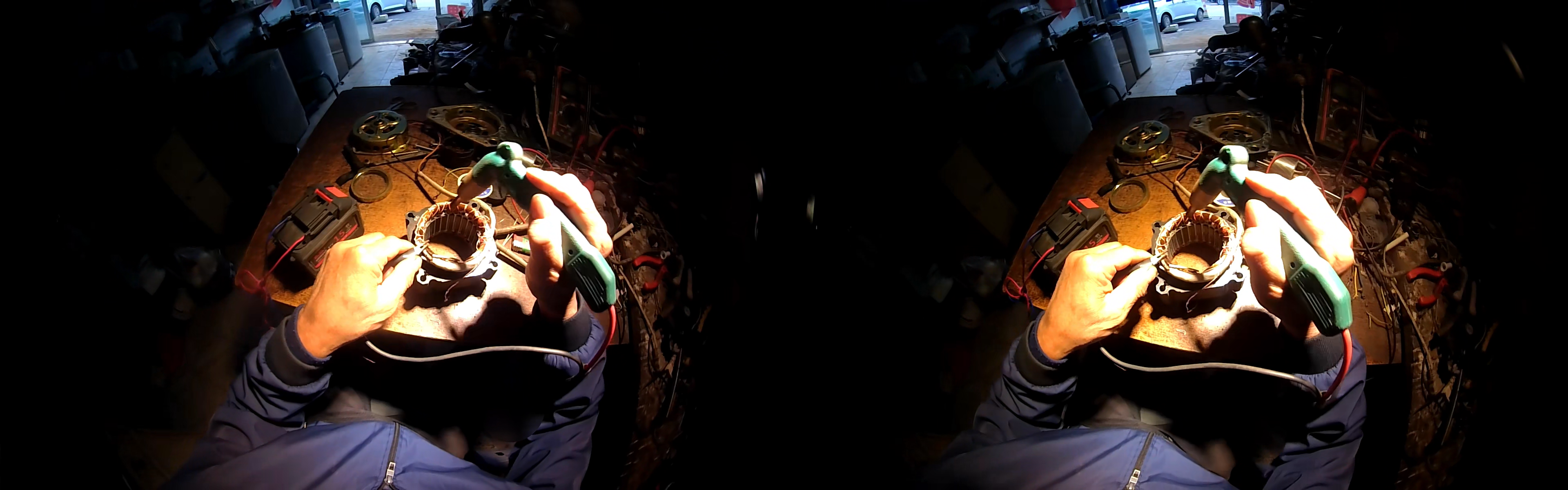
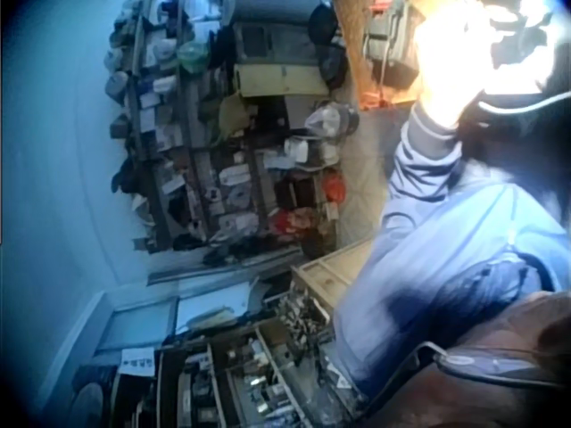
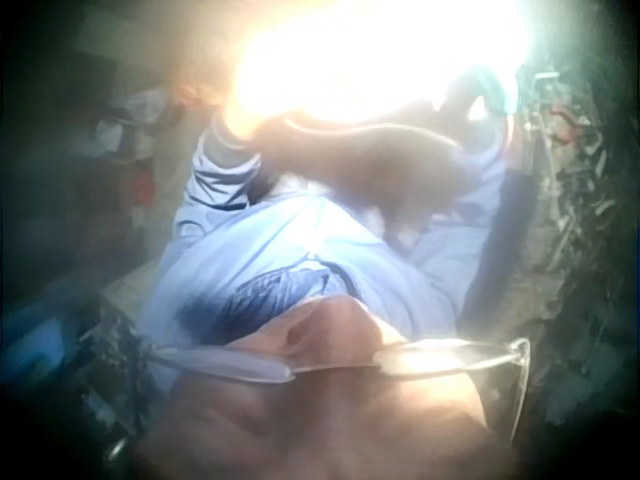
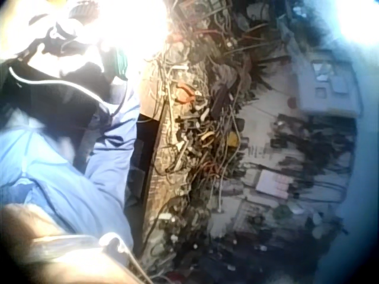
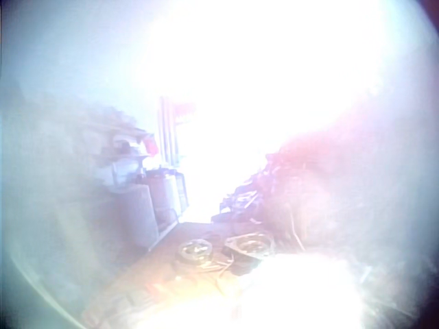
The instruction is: The person repairs a cylindrical electrical component by stripping wires and soldering connections. They use a soldering iron to attach wires to the component's terminals and connect a battery pack to test the circuit.
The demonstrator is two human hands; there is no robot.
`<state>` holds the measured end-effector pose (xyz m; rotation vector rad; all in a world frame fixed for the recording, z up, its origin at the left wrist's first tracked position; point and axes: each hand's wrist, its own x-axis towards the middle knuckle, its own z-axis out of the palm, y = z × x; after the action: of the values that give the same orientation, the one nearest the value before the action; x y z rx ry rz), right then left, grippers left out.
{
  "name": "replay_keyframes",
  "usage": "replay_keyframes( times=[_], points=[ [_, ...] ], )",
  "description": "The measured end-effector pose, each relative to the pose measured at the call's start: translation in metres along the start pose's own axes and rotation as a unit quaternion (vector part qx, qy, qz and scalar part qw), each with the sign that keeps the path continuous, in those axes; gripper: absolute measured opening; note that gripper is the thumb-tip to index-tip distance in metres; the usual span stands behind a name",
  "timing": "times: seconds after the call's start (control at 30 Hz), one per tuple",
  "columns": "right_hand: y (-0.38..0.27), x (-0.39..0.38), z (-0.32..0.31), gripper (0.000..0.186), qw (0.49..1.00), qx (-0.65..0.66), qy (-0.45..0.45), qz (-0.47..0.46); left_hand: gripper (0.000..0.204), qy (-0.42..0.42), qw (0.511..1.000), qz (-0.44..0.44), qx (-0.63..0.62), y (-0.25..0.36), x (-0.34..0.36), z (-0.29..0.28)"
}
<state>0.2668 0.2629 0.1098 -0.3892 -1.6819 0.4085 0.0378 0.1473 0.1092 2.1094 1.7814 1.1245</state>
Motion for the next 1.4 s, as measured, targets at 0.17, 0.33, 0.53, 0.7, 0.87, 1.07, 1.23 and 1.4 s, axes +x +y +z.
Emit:
replay_keyframes(
  times=[0.17, 0.33, 0.53, 0.7, 0.87, 1.07, 1.23, 1.4],
  points=[
    [0.005, -0.001, 0.009, 0.032, 0.998, 0.067, 0.015, 0.011, 0.017, -0.019, 0.999, -0.025, -0.015, 0.006, 0.003, -0.001],
    [0.017, 0.002, 0.013, 0.032, 0.992, 0.115, 0.008, -0.051, 0.016, -0.015, 1.0, 0.002, 0.006, 0.002, 0.001, -0.003],
    [0.004, 0.005, 0.011, 0.024, 0.994, 0.103, -0.014, -0.028, 0.015, -0.02, 0.999, -0.021, -0.017, 0.002, 0.002, 0.0],
    [-0.002, 0.006, 0.01, 0.025, 0.995, 0.086, -0.046, -0.034, 0.014, -0.009, 0.999, -0.016, -0.026, 0.002, 0.001, 0.001],
    [-0.011, 0.008, 0.015, 0.029, 0.993, 0.048, -0.053, -0.09, 0.014, -0.015, 1.0, -0.018, -0.019, 0.003, 0.002, -0.002],
    [-0.015, 0.017, 0.016, 0.029, 0.989, 0.058, -0.052, -0.122, 0.016, -0.018, 1.0, -0.013, -0.013, 0.003, 0.003, -0.001],
    [-0.02, 0.029, 0.029, 0.027, 0.982, 0.059, -0.029, -0.175, 0.015, -0.005, 0.999, -0.006, -0.044, 0.002, 0.003, -0.001],
    [-0.019, 0.027, 0.03, 0.024, 0.986, 0.024, -0.038, -0.159, 0.017, 0.001, 0.999, -0.005, -0.05, 0.0, 0.003, 0.001]
  ],
)
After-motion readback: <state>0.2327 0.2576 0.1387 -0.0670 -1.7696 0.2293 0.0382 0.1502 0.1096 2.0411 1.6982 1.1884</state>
